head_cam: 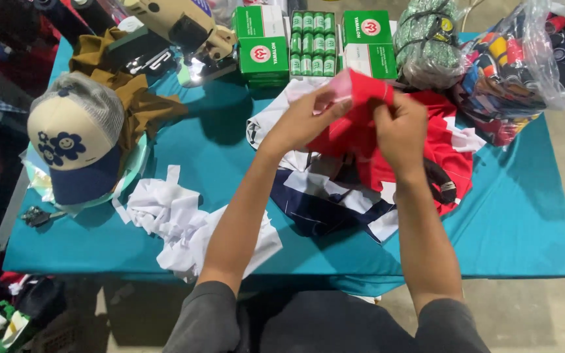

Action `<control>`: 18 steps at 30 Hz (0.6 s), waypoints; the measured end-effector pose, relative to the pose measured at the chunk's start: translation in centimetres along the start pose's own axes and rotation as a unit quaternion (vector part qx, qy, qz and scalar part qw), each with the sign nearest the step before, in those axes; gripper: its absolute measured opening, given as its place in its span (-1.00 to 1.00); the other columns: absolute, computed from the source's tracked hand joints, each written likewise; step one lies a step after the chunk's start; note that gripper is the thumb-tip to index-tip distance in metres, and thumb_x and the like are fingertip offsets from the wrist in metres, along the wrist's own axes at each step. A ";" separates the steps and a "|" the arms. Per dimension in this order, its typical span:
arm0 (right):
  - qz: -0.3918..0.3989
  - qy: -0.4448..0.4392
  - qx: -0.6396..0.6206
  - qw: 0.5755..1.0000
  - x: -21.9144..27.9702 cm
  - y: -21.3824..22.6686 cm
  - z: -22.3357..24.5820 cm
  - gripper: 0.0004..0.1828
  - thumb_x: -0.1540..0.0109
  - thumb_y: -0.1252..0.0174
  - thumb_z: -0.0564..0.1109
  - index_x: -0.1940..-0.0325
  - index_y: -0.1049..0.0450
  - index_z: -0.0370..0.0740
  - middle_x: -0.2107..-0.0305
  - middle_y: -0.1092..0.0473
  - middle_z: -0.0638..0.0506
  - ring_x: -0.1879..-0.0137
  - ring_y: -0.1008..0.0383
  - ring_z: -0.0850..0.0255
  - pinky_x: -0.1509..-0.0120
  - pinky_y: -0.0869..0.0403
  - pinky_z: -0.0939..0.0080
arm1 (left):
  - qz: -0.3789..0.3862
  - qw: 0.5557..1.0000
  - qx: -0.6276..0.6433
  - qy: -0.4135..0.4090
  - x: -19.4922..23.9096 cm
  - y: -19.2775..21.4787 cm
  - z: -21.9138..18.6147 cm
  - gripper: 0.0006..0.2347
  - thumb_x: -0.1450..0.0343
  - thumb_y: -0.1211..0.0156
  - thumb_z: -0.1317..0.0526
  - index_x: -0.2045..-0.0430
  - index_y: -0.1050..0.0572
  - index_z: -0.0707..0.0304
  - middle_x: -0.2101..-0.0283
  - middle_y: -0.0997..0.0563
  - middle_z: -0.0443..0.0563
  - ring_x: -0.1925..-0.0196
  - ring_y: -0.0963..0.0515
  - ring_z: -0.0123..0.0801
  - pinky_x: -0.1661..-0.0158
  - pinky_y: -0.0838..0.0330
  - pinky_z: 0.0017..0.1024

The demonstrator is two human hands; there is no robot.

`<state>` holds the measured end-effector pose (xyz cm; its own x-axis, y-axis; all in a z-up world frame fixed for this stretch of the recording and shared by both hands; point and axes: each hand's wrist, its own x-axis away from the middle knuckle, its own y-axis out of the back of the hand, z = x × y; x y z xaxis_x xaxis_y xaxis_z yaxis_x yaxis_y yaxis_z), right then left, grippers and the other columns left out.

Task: Cutting fabric strips and trimming a red and white garment with scissors on a workbench.

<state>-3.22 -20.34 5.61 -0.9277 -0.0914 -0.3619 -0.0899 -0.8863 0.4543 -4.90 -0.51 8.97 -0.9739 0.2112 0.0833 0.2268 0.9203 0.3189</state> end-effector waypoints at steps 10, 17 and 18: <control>-0.016 -0.066 0.047 0.997 -3.4 0.5 -1.8 -0.61 -0.46 -0.33 0.02 0.32 -0.31 -0.09 0.63 -0.17 0.20 0.48 -0.11 0.42 0.36 -0.14 0.25 | -0.038 0.986 -0.082 -0.140 1.7 0.7 1.1 -0.65 -0.45 -0.07 -0.16 0.48 -0.28 0.09 0.49 -0.38 -0.13 0.48 -0.34 -0.48 0.47 -0.20 -0.54; -0.176 0.339 0.064 0.922 2.6 -1.0 3.4 -0.58 -0.45 -0.03 0.11 0.27 -0.26 -0.30 0.39 -0.19 -0.08 0.28 -0.16 0.05 0.15 -0.18 0.02 | -0.254 0.856 -0.234 -0.385 -0.4 0.6 -2.2 -0.80 -0.52 -0.21 0.11 0.34 -0.36 0.19 0.55 -0.54 -0.04 0.65 -0.44 -0.45 0.62 -0.27 -0.65; -0.144 0.340 0.124 0.921 3.0 -1.2 3.4 -0.48 -0.30 -0.32 0.14 0.18 -0.29 -0.37 0.33 -0.25 -0.15 0.24 -0.22 -0.04 0.14 -0.21 -0.01 | -0.224 0.886 -0.154 -0.375 -0.2 0.2 -3.8 -0.82 -0.53 -0.12 0.10 0.30 -0.34 0.18 0.46 -0.54 -0.03 0.55 -0.47 -0.43 0.50 -0.31 -0.60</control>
<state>-7.17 -17.99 6.77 -0.4191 -0.2058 -0.8843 -0.4547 -0.7955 0.4006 -4.58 -1.65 12.59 -0.6729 0.1131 -0.7311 -0.3045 0.8583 0.4131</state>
